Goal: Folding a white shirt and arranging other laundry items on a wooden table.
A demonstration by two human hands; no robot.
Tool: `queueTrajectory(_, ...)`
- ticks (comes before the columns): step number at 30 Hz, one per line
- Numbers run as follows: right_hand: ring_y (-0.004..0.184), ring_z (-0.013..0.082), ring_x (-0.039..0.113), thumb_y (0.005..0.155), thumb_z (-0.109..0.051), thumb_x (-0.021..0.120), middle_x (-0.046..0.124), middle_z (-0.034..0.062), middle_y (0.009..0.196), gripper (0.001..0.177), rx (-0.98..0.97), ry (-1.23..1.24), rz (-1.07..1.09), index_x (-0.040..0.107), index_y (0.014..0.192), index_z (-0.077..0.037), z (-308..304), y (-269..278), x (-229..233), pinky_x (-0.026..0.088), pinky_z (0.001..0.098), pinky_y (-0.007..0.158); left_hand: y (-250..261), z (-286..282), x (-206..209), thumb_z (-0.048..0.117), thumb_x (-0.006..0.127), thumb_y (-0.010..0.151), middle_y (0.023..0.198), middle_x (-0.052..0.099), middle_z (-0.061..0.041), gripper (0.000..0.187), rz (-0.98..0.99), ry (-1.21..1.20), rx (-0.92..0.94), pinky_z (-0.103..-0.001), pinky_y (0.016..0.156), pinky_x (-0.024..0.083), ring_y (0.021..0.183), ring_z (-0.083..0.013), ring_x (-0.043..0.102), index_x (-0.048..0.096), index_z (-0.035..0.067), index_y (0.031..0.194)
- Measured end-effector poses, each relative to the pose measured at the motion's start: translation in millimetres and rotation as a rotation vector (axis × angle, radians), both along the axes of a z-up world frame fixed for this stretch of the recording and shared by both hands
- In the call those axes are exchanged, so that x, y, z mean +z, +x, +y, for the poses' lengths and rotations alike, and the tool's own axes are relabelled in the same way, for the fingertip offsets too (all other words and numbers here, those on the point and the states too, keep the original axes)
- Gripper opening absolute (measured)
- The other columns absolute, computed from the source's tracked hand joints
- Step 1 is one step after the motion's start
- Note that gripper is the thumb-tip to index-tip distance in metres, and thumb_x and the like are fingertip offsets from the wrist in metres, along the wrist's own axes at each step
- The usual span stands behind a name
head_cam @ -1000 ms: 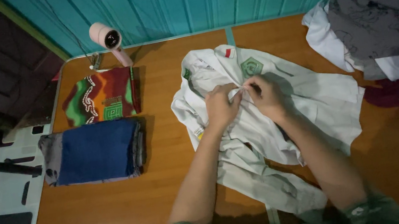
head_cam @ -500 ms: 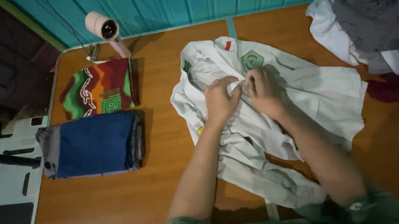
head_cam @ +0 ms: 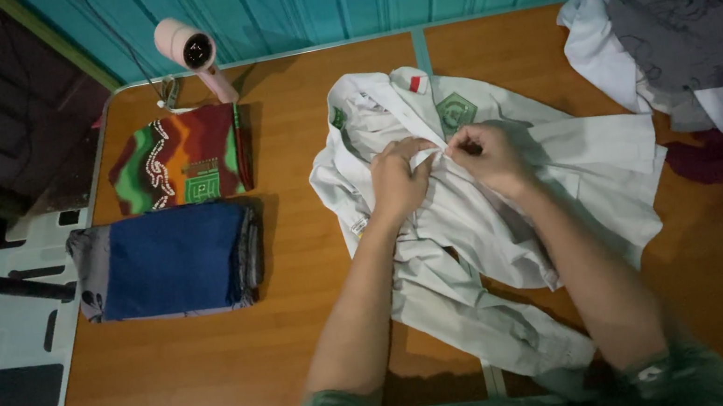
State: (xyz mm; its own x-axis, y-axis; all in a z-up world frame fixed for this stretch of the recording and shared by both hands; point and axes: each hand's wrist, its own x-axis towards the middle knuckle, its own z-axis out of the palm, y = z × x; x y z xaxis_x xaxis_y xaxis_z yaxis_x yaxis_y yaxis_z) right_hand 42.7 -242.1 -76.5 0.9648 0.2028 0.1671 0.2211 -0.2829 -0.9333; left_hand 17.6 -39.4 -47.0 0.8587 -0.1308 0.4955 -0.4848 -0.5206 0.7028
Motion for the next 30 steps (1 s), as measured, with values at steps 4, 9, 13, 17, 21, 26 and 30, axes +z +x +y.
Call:
queueTrajectory(4, 0.079, 0.0062, 0.060, 0.094, -0.010, 0.070, 0.068, -0.0001, 0.086, 0.007, -0.042, 0.002, -0.105, 0.068, 0.094, -0.003, 3.4, 2.5, -16.6, 0.051, 0.0241, 0.073, 0.7, 0.7, -0.4, 0.008, 0.075, 0.077, 0.108, 0.076, -0.011, 0.024, 0.007, -0.017, -0.004, -0.045, 0.089, 0.052, 0.103, -0.0333, 0.068, 0.079, 0.010, 0.100)
queueTrajectory(9, 0.078, 0.0095, 0.060, 0.097, -0.010, 0.069, 0.067, 0.0039, 0.087, 0.009, -0.125, -0.016, -0.205, 0.064, 0.098, -0.002, 6.8, 9.6, -39.0, 0.050, 0.0272, 0.071, 1.7, 2.8, -2.0, 0.008, 0.073, 0.080, 0.110, 0.077, -0.010, 0.024, 0.048, -0.031, -0.023, -0.044, 0.095, 0.053, 0.107, -0.0328, 0.069, 0.079, 0.010, 0.103)
queueTrajectory(13, 0.076, 0.0123, 0.062, 0.098, -0.010, 0.069, 0.069, 0.0063, 0.085, 0.009, -0.165, -0.108, -0.200, 0.064, 0.098, -0.003, 12.8, -1.9, -20.2, 0.050, 0.0298, 0.070, 4.9, 3.2, -5.1, 0.008, 0.073, 0.081, 0.110, 0.077, -0.011, 0.023, 0.044, -0.033, -0.037, -0.044, 0.096, 0.053, 0.108, -0.0330, 0.069, 0.079, 0.010, 0.103)
queueTrajectory(17, 0.078, 0.0147, 0.065, 0.099, -0.010, 0.066, 0.070, 0.0075, 0.089, 0.008, -0.232, -0.158, -0.201, 0.063, 0.102, -0.003, 20.5, -10.7, -9.5, 0.051, 0.0311, 0.071, 5.4, 3.5, -4.4, 0.008, 0.074, 0.081, 0.109, 0.076, -0.011, 0.024, 0.063, -0.042, -0.041, -0.044, 0.094, 0.053, 0.106, -0.0337, 0.069, 0.079, 0.011, 0.104)
queueTrajectory(21, 0.080, 0.0147, 0.063, 0.099, -0.007, 0.062, 0.066, 0.0070, 0.089, 0.007, -0.210, -0.122, -0.236, 0.060, 0.104, -0.004, 15.0, 1.3, -35.4, 0.051, 0.0294, 0.073, 4.6, 3.7, -4.7, 0.008, 0.074, 0.081, 0.109, 0.076, -0.012, 0.026, 0.083, -0.087, -0.058, -0.042, 0.094, 0.054, 0.105, -0.0338, 0.070, 0.079, 0.012, 0.106)
queueTrajectory(26, 0.078, 0.0112, 0.057, 0.101, -0.006, 0.062, 0.064, 0.0037, 0.089, 0.003, -0.123, -0.040, -0.247, 0.060, 0.103, -0.005, 10.4, -1.9, -24.8, 0.046, 0.0267, 0.071, 2.3, 3.1, 4.7, 0.013, 0.075, 0.080, 0.107, 0.076, -0.014, 0.025, 0.085, -0.105, -0.041, -0.042, 0.094, 0.053, 0.107, -0.0341, 0.070, 0.080, 0.012, 0.105)
queueTrajectory(30, 0.076, 0.0098, 0.053, 0.102, -0.007, 0.065, 0.062, 0.0024, 0.089, 0.006, -0.112, -0.154, -0.197, 0.061, 0.106, -0.005, 10.0, -4.7, -24.7, 0.045, 0.0263, 0.068, -0.1, -2.3, 3.0, 0.025, 0.079, 0.080, 0.103, 0.077, -0.015, 0.021, 0.144, -0.047, 0.063, -0.042, 0.091, 0.052, 0.099, -0.0345, 0.071, 0.079, 0.012, 0.096)
